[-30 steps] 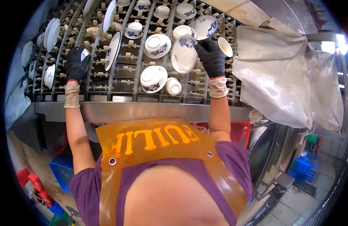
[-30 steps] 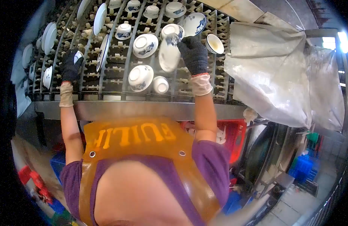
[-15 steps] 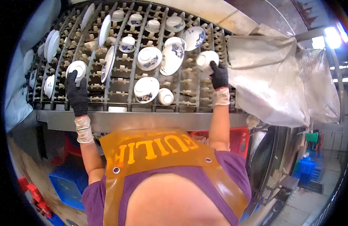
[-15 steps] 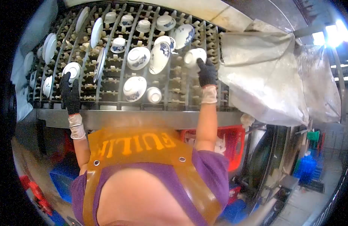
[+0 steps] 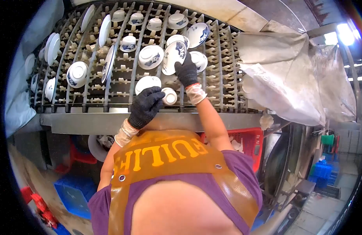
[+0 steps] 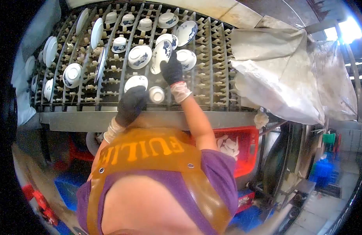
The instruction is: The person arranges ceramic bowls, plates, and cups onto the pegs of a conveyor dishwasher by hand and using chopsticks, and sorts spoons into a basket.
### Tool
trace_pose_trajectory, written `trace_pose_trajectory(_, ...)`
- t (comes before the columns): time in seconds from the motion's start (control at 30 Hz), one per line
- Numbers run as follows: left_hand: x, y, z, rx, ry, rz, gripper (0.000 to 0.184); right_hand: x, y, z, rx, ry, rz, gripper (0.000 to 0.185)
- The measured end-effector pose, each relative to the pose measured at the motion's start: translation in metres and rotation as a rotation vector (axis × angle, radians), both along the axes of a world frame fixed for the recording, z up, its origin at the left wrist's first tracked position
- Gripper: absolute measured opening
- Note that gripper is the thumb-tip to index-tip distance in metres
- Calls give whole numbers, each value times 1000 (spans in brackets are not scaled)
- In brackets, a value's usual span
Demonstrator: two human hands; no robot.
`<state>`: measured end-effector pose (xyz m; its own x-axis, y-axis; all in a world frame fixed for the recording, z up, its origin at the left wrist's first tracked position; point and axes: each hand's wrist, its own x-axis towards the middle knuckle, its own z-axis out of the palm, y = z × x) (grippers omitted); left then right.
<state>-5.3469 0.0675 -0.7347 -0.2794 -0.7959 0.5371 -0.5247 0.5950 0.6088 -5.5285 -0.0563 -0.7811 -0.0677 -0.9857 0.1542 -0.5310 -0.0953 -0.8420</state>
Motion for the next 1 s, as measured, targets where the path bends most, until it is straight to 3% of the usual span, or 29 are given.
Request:
trace_pose_trajectory(0.03,4,2,-6,56,-54,7,25,0,9,-2,28,23,19,48)
trace_pose_trajectory(0.07,7,3,-11,116,-108,12,24,-1,18,-7,-113,54,86,50)
trace_pose_trajectory(0.2,7,4,-11,-19,-49,80,19,-27,51,-5,-60,13,141,52)
trace_pose_trajectory(0.23,2,5,-5,139,103,134,18,-50,51,-16,-95,84,73,48)
trace_pose_trajectory(0.33,-3,8,-12,273,167,130,18,-151,46,-48,-313,491,-238,34)
trace_pose_trajectory(0.37,-7,8,-4,200,110,135,18,-188,46,-58,-150,289,-458,28)
trace_pose_trajectory(0.4,-9,7,-7,198,114,136,18,-228,57,-68,-46,408,-529,26)
trace_pose_trajectory(0.43,-10,7,-12,238,164,118,18,-252,72,-53,201,388,-481,31)
trace_pose_trajectory(0.47,-11,7,-14,278,215,103,18,-272,76,-41,552,595,-445,40)
trace_pose_trajectory(0.5,-13,7,-13,277,220,112,18,-285,81,-35,661,659,-418,52)
trace_pose_trajectory(0.57,-17,7,-6,194,142,75,18,-282,97,-17,494,650,-688,61)
trace_pose_trajectory(0.67,-23,4,0,183,109,26,19,-318,91,-54,202,518,-966,78)
trace_pose_trajectory(0.7,-25,4,-1,101,8,23,20,-339,82,-78,107,244,-968,88)
trace_pose_trajectory(0.8,-31,2,-11,181,83,1,19,-335,64,-82,-41,174,-993,84)
trace_pose_trajectory(0.83,-34,1,-12,174,83,14,19,-335,59,-76,-116,32,-886,74)
trace_pose_trajectory(0.93,-37,3,-14,219,133,12,20,-295,50,-34,-120,303,-570,41)
trace_pose_trajectory(1.0,-42,2,-14,119,-2,43,19,-246,58,13,-233,806,-238,27)
